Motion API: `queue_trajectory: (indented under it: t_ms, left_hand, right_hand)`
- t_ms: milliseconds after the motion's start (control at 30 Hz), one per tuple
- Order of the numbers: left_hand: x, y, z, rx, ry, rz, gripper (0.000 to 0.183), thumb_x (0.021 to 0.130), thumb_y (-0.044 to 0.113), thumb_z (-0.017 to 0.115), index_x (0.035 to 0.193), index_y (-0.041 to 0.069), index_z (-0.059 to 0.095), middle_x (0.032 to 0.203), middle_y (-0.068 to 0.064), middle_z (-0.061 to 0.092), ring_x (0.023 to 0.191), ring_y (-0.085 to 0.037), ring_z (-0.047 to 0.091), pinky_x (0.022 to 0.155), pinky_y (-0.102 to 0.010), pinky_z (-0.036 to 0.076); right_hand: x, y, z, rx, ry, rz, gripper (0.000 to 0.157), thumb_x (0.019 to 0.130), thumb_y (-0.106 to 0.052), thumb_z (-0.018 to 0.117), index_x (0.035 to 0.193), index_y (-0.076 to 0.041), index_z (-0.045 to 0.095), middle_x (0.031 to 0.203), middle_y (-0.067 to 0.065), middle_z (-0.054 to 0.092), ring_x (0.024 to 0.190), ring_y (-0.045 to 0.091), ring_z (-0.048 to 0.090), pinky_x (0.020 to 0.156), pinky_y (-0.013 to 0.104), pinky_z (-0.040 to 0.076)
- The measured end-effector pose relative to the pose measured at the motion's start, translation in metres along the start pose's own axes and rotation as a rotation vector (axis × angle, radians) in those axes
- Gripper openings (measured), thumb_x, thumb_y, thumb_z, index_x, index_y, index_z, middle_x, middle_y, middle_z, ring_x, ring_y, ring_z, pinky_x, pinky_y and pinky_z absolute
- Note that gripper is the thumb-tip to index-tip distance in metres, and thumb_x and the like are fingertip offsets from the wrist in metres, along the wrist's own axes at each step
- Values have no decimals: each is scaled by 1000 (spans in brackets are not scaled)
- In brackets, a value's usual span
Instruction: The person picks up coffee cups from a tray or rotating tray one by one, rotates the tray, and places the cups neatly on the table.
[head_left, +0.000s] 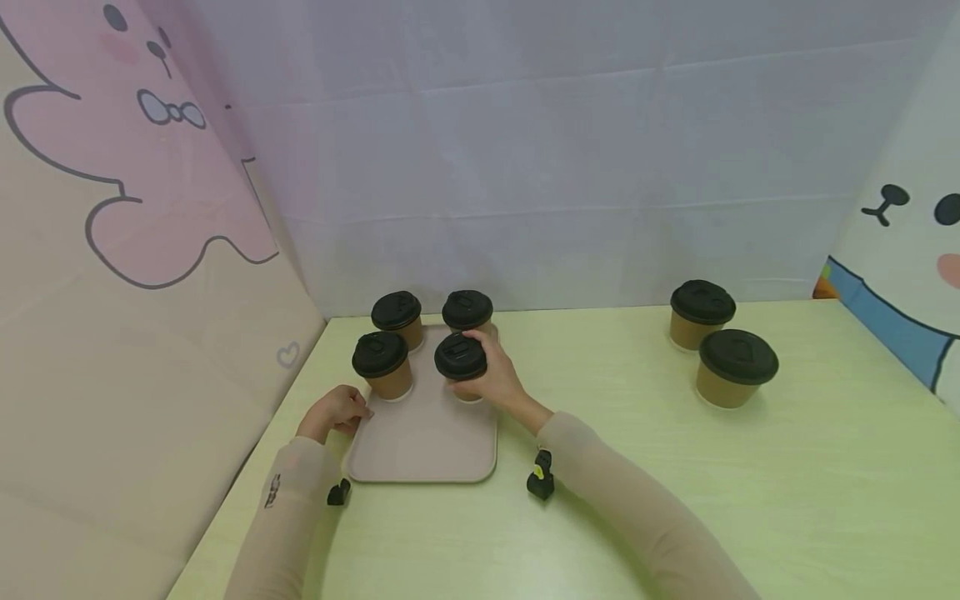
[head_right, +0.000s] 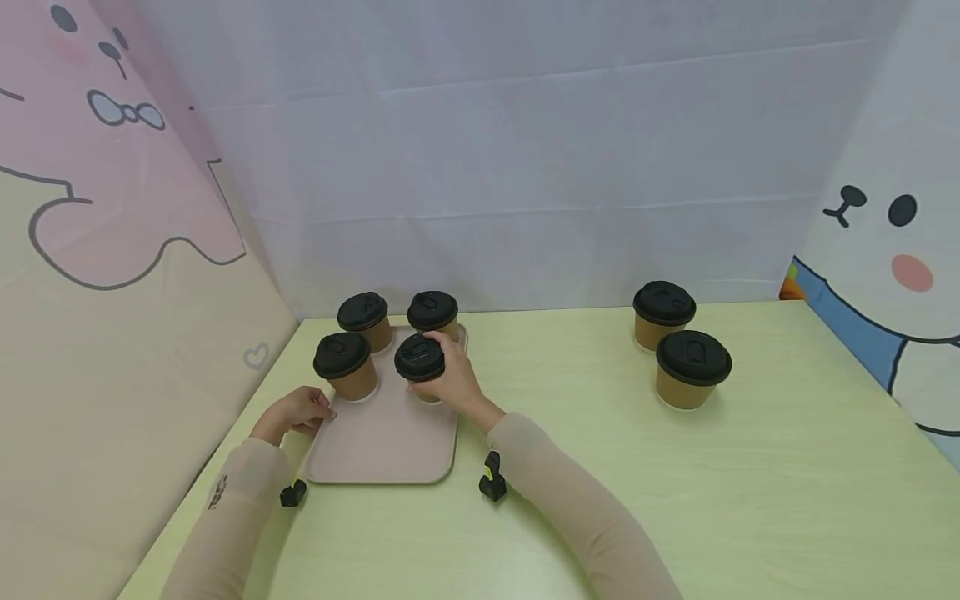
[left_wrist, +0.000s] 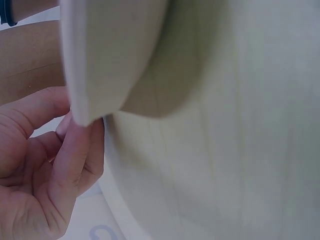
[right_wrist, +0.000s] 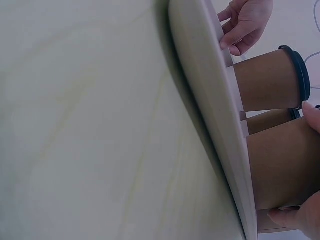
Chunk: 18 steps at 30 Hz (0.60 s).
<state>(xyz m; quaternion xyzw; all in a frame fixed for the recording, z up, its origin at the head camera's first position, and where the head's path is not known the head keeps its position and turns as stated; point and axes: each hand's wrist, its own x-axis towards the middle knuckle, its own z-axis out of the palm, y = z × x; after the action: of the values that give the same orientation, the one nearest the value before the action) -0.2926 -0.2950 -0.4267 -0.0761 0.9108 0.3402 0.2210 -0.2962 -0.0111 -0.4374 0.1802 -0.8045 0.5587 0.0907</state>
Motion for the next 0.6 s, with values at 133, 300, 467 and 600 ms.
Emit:
queue_trajectory:
  t_ms: [133, 300, 467, 600]
  left_hand:
    - [0, 0, 0, 2, 1, -5, 15, 84, 5, 61, 77, 4, 46, 71, -4, 49, 62, -14, 50, 56, -26, 48]
    - [-1, 0, 1, -1, 6, -12, 15, 83, 5, 61, 78, 4, 47, 72, -5, 50, 62, -14, 51, 57, -27, 49]
    - [-1, -1, 2, -3, 10, -5, 15, 83, 5, 61, 78, 3, 47, 72, -5, 51, 62, -15, 52, 57, -27, 49]
    - [28, -24, 0, -3, -12, 19, 19, 81, 10, 66, 80, 3, 49, 73, -7, 53, 63, -17, 55, 57, -30, 51]
  right_hand:
    - [0, 0, 1, 5, -1, 14, 84, 59, -6, 85, 130, -14, 41, 129, 16, 49, 122, 34, 46, 102, 51, 33]
    - [-2, -1, 0, 9, -3, 14, 83, 59, -6, 85, 130, -13, 41, 129, 17, 49, 122, 35, 46, 102, 51, 32]
    - [-2, 0, 0, 21, -4, 22, 83, 59, -5, 85, 129, -14, 42, 130, 16, 49, 123, 33, 45, 103, 50, 31]
    - [-1, -1, 1, 27, -6, 27, 82, 60, -5, 84, 129, -14, 42, 130, 16, 49, 123, 33, 45, 103, 51, 31]
